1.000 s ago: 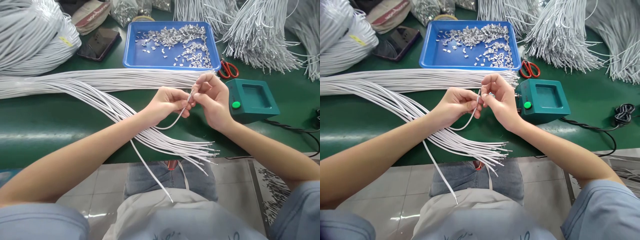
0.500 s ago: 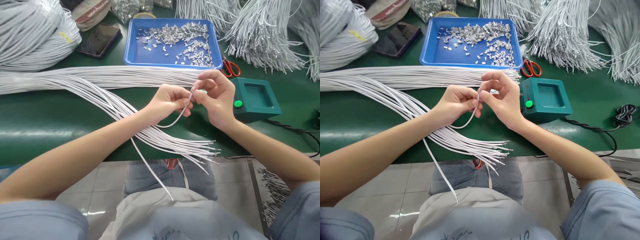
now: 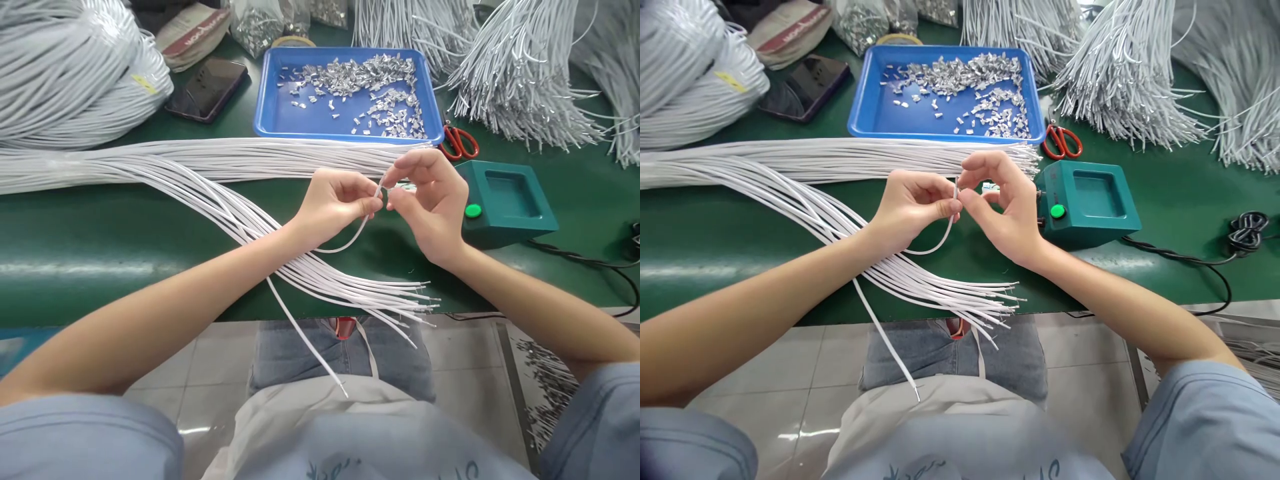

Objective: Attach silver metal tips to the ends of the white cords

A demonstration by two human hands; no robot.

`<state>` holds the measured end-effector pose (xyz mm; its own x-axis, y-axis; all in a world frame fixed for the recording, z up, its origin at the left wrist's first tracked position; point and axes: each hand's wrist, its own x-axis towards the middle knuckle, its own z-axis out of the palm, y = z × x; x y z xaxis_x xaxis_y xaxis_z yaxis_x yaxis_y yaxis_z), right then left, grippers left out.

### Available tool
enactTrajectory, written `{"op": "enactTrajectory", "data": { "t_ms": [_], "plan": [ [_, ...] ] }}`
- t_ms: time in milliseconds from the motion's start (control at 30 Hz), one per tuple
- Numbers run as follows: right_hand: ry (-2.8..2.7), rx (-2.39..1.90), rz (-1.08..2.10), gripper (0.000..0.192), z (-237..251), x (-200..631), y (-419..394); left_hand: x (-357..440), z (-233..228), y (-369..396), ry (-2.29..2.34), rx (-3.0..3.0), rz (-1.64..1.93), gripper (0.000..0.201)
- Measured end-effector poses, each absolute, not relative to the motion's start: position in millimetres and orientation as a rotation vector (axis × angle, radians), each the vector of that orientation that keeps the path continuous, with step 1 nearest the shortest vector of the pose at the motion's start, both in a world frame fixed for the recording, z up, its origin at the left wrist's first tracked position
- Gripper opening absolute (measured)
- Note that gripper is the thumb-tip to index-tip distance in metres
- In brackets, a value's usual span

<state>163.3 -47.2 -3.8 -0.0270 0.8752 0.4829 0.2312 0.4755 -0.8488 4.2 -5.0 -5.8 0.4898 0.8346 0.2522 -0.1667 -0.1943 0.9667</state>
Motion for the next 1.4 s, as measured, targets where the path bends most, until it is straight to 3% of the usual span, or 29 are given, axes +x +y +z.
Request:
{"op": "enactTrajectory", "data": {
  "t_ms": [233,467,600,733,800,933,1100,1400],
  "plan": [
    [-1.545,-1.05,0.593,0.017,0,166,-44,5,0,-11,0.666,1.507,1.029,0.037],
    [-1.523,-0.984,0.686,0.017,7,168,-44,3,3,-15,0.64,1.644,1.012,0.026],
    [-1.409,-0.954,1.084,0.034,15,166,-44,-9,10,-1,0.702,1.954,1.097,0.013],
    [-1.092,-0.945,1.749,0.032,23,162,-47,-17,16,6,0.7,2.06,1.083,0.006],
    [-0.994,-0.954,1.82,0.032,25,162,-47,-15,15,3,0.715,2.043,1.138,0.006],
    [-1.178,-0.989,1.365,0.026,25,166,-43,-6,16,-9,0.752,1.756,1.202,0.009],
    [-1.577,-1.02,0.568,0.026,17,175,-38,-4,24,-14,0.691,1.337,0.914,0.018],
    [-1.998,-1.002,-0.001,0.019,4,178,-32,-6,28,-11,0.632,1.118,0.722,0.017]
  ]
}}
